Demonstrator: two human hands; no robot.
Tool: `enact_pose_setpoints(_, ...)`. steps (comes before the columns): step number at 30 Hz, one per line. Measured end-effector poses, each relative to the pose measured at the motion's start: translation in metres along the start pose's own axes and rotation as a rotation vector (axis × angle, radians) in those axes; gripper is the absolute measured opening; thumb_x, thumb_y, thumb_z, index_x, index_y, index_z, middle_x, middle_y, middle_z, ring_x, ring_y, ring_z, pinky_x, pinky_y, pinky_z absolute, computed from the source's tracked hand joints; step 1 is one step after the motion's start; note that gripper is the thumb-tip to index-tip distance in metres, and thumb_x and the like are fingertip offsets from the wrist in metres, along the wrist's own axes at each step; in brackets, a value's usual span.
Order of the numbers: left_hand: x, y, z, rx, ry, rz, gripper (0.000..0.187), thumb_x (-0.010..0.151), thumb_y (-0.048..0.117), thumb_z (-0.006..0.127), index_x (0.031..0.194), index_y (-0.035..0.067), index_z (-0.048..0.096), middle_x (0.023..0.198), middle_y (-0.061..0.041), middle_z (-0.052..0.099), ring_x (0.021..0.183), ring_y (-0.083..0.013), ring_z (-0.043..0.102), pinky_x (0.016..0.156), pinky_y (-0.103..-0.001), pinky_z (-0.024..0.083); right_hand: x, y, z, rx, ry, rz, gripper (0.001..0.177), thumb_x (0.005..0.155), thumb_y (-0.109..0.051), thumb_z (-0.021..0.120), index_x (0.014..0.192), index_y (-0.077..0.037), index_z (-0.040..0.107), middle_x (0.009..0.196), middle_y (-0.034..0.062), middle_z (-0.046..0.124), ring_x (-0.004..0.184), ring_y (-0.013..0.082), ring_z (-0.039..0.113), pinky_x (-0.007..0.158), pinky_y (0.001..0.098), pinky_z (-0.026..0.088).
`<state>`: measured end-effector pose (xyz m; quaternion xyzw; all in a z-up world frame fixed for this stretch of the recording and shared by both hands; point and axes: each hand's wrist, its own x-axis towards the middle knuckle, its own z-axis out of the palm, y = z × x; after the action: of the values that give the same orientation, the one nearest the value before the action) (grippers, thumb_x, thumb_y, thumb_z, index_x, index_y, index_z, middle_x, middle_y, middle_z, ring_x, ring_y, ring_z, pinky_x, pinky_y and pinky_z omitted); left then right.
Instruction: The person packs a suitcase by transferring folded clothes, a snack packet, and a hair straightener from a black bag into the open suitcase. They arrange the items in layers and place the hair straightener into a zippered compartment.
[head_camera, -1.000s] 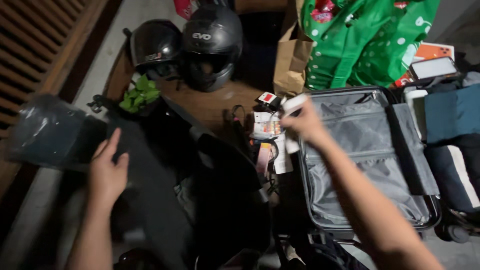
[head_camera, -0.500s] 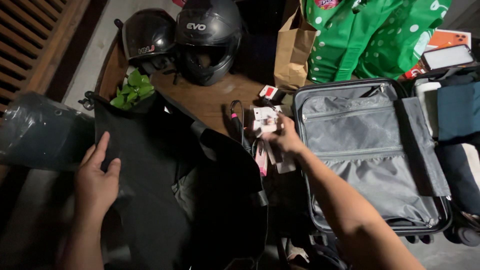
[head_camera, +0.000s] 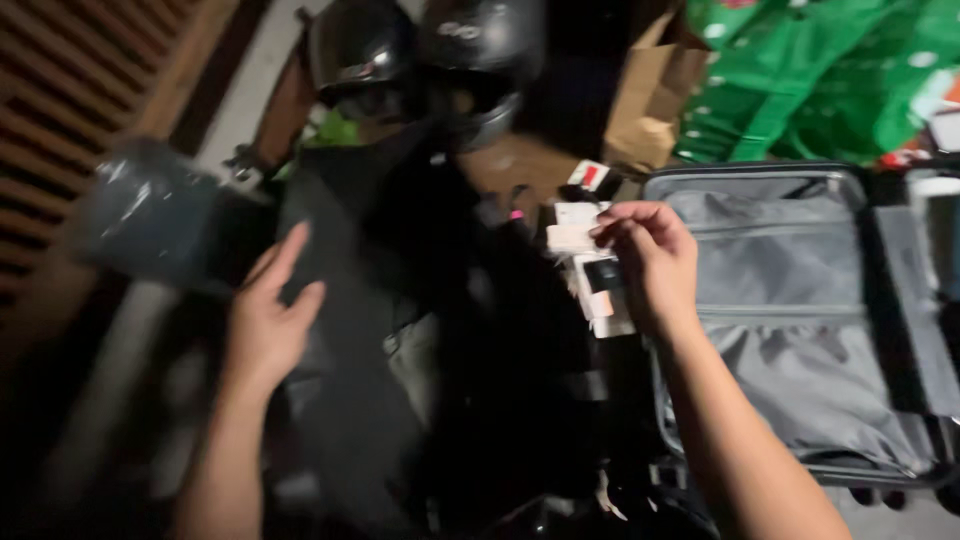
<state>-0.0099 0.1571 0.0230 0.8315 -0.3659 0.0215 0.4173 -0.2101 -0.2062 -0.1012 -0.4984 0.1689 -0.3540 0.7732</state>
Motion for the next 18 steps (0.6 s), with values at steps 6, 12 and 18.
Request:
enact_pose_setpoints(6,0.004,0.021,0.009,-0.024,0.008,0.07,0.065,0.089,-0.004,0.068,0.151,0.007,0.052,0.149,-0.018,0.059,0.141,-0.0282,0.055,0.114,-0.036,0.042,-0.04,0.084,0.162,-0.567,-0.748,0.361,0.045,0.085,-0.013,0.071,0.13,-0.007,0.069,0.116,0.0179,0.076,0.109,0.0283,0.068,0.097,0.0382,0.055)
enact_pose_setpoints(12,-0.007,0.024,0.014,-0.119,0.029,0.059,0.061,0.091,-0.004,0.065,0.15,0.01,0.052,0.15,-0.018,0.059,0.141,-0.0291,0.057,0.114,-0.034,0.044,-0.058,0.292,0.164,-1.118,-0.5,0.555,0.112,0.078,-0.052,0.084,0.157,-0.008,0.019,0.158,0.0248,0.024,0.143,0.0415,0.029,0.116,0.0444,0.031)
enact_pose_setpoints(18,-0.007,0.039,0.029,-0.243,0.007,0.009,0.062,0.091,-0.006,0.061,0.15,0.011,0.052,0.149,-0.019,0.059,0.14,-0.0311,0.058,0.113,-0.035,0.045,-0.071,0.418,0.152,-0.943,-0.239,0.397,0.084,0.085,-0.038,0.067,0.155,-0.005,0.034,0.147,0.026,0.049,0.139,0.0404,0.046,0.121,0.0501,0.029)
